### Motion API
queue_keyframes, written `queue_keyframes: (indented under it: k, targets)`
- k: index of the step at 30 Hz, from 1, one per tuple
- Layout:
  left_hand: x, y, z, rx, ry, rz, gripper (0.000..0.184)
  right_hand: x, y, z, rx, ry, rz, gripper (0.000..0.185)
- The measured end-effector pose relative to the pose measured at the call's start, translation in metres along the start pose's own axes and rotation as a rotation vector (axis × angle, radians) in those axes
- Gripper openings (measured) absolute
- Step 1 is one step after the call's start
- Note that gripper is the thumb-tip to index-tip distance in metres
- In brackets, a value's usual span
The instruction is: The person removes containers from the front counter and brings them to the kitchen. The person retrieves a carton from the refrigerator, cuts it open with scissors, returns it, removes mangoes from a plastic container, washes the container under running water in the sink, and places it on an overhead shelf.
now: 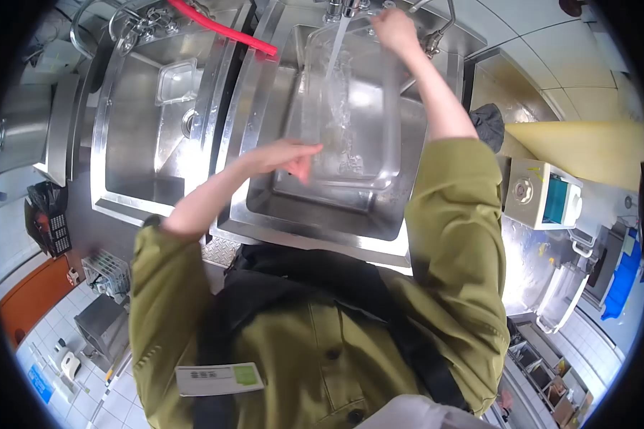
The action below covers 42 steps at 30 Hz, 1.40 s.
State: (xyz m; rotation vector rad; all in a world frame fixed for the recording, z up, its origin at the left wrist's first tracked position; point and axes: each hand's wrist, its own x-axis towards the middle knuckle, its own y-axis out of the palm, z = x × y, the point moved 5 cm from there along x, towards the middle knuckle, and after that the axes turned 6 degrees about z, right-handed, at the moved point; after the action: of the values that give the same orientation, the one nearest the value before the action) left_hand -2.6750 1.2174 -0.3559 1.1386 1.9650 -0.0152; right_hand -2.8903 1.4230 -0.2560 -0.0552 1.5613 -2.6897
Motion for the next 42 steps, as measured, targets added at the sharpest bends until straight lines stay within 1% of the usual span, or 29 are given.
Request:
queue_keyframes:
  k: [1, 2, 3, 5, 7, 8, 10, 12, 13, 15, 18, 19, 20, 21, 22, 23, 25, 26, 28, 29, 30, 31, 32, 34, 35, 37, 38, 41, 42]
  targets:
    - [-0.028, 0.008, -0.017, 0.025, 0.037, 0.038, 0.042, 0.005, 0.005, -0.015, 0.117, 0.143, 0.233, 0.031]
    - [-0.057, 0.001, -0.032, -0.09, 0.099, -0.156, 0.038, 0.001, 0.015, -0.03, 0.262, 0.291, 0.276, 0.024]
    - [-0.084, -0.005, -0.047, -0.204, 0.156, -0.35, 0.035, -0.001, 0.033, -0.044, 0.415, 0.368, 0.35, 0.021]
    - [-0.125, -0.011, -0.096, -0.364, 0.32, -0.538, 0.031, -0.007, 0.078, -0.071, 0.717, 0.526, 0.497, 0.016]
    - [-0.145, -0.009, -0.143, -0.158, 0.228, -0.513, 0.029, -0.026, 0.115, -0.069, 1.032, 0.561, 0.485, 0.014]
    - [-0.146, -0.002, -0.153, 0.049, 0.215, -0.531, 0.029, -0.03, 0.124, -0.062, 1.188, 0.572, 0.475, 0.013]
    - [-0.143, 0.02, -0.164, 0.459, 0.176, -0.55, 0.028, -0.034, 0.132, -0.057, 1.225, 0.553, 0.508, 0.014]
    - [-0.135, 0.031, -0.144, 0.688, 0.054, -0.549, 0.032, -0.036, 0.131, -0.055, 1.318, 0.536, 0.525, 0.018]
    - [-0.127, 0.034, -0.131, 0.804, -0.007, -0.548, 0.034, -0.034, 0.12, -0.055, 1.252, 0.512, 0.44, 0.02]
    - [-0.112, 0.022, -0.09, 0.965, 0.062, -0.7, 0.034, -0.033, 0.091, -0.052, 1.118, 0.465, 0.27, 0.023]
    - [-0.075, -0.016, -0.024, 0.762, 0.207, -0.755, 0.028, -0.03, 0.045, -0.05, 0.877, 0.234, 0.045, 0.029]
    - [-0.051, -0.026, 0.001, 0.585, 0.229, -0.756, 0.025, -0.033, 0.024, -0.041, 0.788, 0.151, -0.018, 0.029]
    - [-0.027, -0.035, 0.026, 0.408, 0.249, -0.754, 0.023, -0.036, 0.01, -0.034, 0.647, 0.094, -0.015, 0.035]
    - [-0.013, -0.039, 0.037, 0.233, 0.266, -0.749, 0.02, -0.039, 0.001, -0.029, 0.474, 0.083, -0.028, 0.036]
    - [-0.01, -0.025, 0.032, 0.003, 0.359, -0.684, 0.018, -0.041, -0.007, -0.024, 0.303, 0.073, -0.042, 0.037]
    - [-0.015, -0.012, 0.024, 0.018, 0.321, -0.608, 0.019, -0.039, -0.013, -0.021, 0.133, 0.061, -0.059, 0.038]
    - [-0.034, 0.012, 0.004, 0.039, 0.247, -0.462, 0.021, -0.025, 0.005, -0.056, 0.093, 0.209, 0.2, 0.039]
    - [-0.052, 0.02, -0.01, -0.032, 0.253, -0.43, 0.022, -0.019, 0.015, -0.071, 0.073, 0.279, 0.329, 0.039]
    - [-0.098, 0.03, -0.043, -0.173, 0.26, -0.37, 0.026, -0.042, 0.034, -0.068, 0.16, 0.31, 0.657, 0.035]
    - [-0.115, 0.028, -0.06, -0.215, 0.279, -0.385, 0.029, -0.043, 0.068, -0.085, 0.335, 0.371, 0.687, 0.03]
    - [-0.13, 0.027, -0.078, -0.262, 0.275, -0.419, 0.026, -0.055, 0.077, -0.068, 0.529, 0.322, 0.663, 0.025]
    - [-0.141, 0.027, -0.094, -0.308, 0.271, -0.45, 0.023, -0.054, 0.102, -0.072, 0.602, 0.428, 0.748, 0.025]
    - [-0.149, 0.028, -0.108, -0.214, 0.262, -0.505, 0.022, -0.057, 0.111, -0.063, 0.672, 0.429, 0.795, 0.027]
    - [-0.155, 0.03, -0.131, -0.025, 0.245, -0.607, 0.023, -0.056, 0.137, -0.051, 0.925, 0.479, 0.71, 0.027]
    - [-0.154, 0.033, -0.133, 0.116, 0.232, -0.628, 0.025, -0.055, 0.143, -0.046, 1.05, 0.505, 0.663, 0.027]
    - [-0.151, 0.046, -0.129, 0.394, 0.197, -0.652, 0.031, -0.046, 0.148, -0.039, 1.141, 0.473, 0.674, 0.028]
    - [-0.145, 0.047, -0.12, 0.751, 0.253, -0.733, 0.036, -0.043, 0.147, -0.039, 1.187, 0.462, 0.68, 0.029]
    - [-0.121, 0.039, -0.073, 1.076, 0.275, -0.877, 0.037, -0.025, 0.114, -0.051, 1.362, 0.438, 0.365, 0.036]
    - [-0.11, 0.026, -0.054, 1.059, 0.232, -0.913, 0.038, -0.023, 0.097, -0.055, 1.349, 0.363, 0.346, 0.034]
